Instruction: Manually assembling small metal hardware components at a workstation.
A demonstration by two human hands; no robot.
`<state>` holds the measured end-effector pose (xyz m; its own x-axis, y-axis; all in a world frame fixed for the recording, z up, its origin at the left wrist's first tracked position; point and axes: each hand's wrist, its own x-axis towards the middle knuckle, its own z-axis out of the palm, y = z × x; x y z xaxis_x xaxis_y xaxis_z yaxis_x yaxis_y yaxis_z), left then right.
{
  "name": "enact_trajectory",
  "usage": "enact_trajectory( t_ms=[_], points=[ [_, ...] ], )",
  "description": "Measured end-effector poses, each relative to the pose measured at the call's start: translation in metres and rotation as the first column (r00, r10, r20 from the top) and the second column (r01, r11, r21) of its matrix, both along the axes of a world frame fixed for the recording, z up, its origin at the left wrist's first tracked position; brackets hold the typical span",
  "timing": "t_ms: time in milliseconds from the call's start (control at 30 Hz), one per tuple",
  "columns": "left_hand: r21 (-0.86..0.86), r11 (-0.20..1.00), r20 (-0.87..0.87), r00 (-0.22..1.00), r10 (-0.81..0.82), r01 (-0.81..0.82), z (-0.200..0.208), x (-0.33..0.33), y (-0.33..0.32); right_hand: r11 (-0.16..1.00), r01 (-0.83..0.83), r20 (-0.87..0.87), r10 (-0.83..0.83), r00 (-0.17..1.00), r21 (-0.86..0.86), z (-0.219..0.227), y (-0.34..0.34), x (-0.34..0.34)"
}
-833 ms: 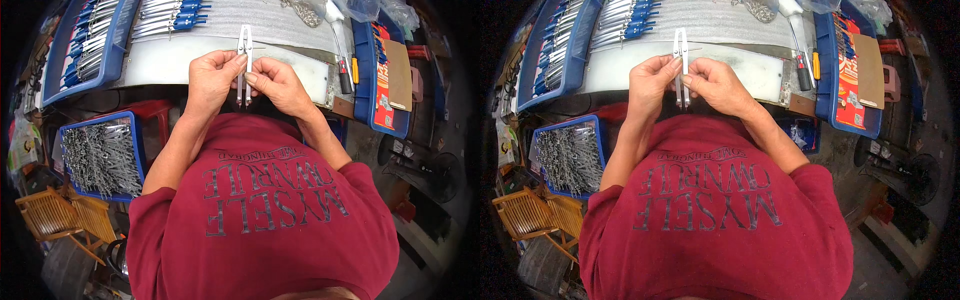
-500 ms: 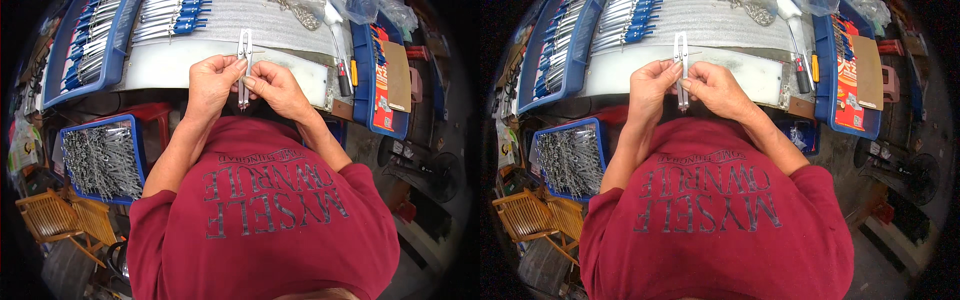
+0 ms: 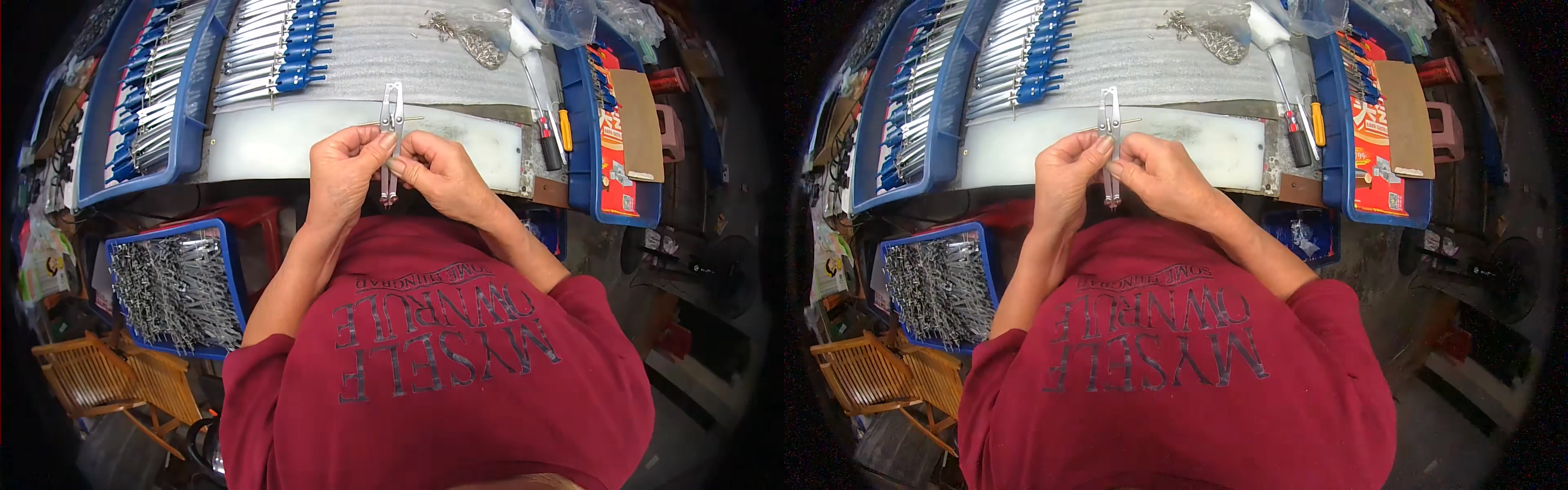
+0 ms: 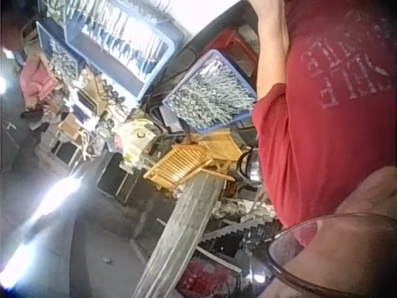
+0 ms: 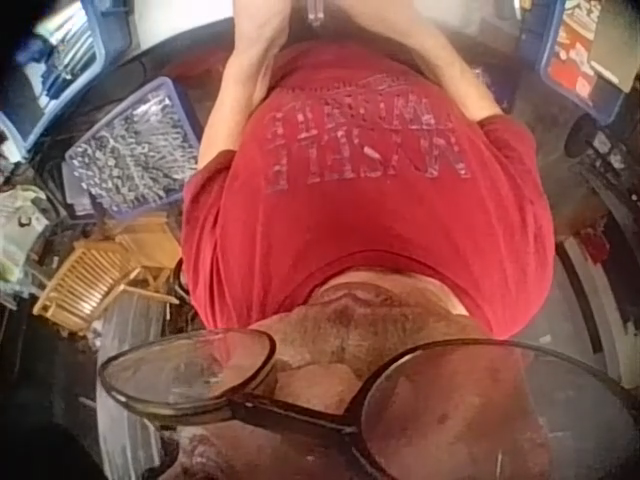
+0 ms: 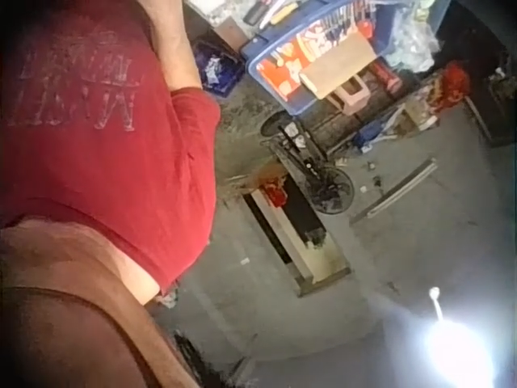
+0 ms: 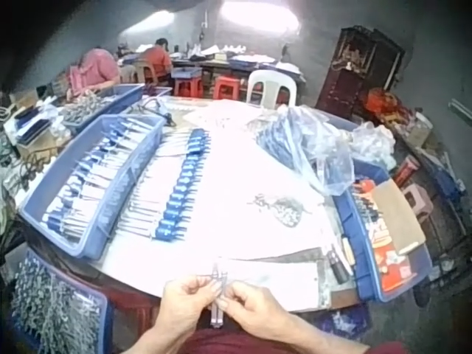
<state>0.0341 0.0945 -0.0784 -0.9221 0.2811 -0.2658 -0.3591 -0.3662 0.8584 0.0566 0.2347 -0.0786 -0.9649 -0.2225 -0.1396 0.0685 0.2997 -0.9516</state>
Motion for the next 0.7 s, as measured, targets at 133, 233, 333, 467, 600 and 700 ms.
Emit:
enact_trajectory(
  t_ms=[133,233,333,467,600,700],
  points=[
    [-0.016,1.000,-0.044,0.999,-0.024,0.023,-0.004,0.000,-0.001,0.997,0.025,-0.025,-0.023,0.999,0.069,0.011,-0.003,0.001],
    [-0.018,1.000,-0.050,0.999,-0.015,0.014,-0.003,0.001,0.001,0.991,0.034,-0.095,-0.022,0.995,0.130,0.013,-0.003,0.002],
    [-0.005,1.000,-0.041,0.999,-0.017,0.016,-0.004,0.001,0.001,0.986,0.017,-0.155,0.009,0.988,0.166,0.012,-0.001,0.001],
    [-0.008,0.999,-0.053,0.998,-0.039,0.039,-0.004,0.003,0.000,0.990,-0.062,-0.158,0.082,0.984,0.127,0.011,0.015,-0.005],
    [-0.031,0.997,-0.068,0.995,-0.076,0.074,-0.005,0.003,-0.002,0.983,-0.062,-0.091,0.078,0.993,0.172,0.025,0.029,-0.009],
    [-0.015,0.994,-0.006,0.994,-0.110,0.110,0.000,0.004,-0.002,0.998,0.044,-0.033,-0.042,0.999,0.052,0.023,0.032,-0.011]
  ],
)
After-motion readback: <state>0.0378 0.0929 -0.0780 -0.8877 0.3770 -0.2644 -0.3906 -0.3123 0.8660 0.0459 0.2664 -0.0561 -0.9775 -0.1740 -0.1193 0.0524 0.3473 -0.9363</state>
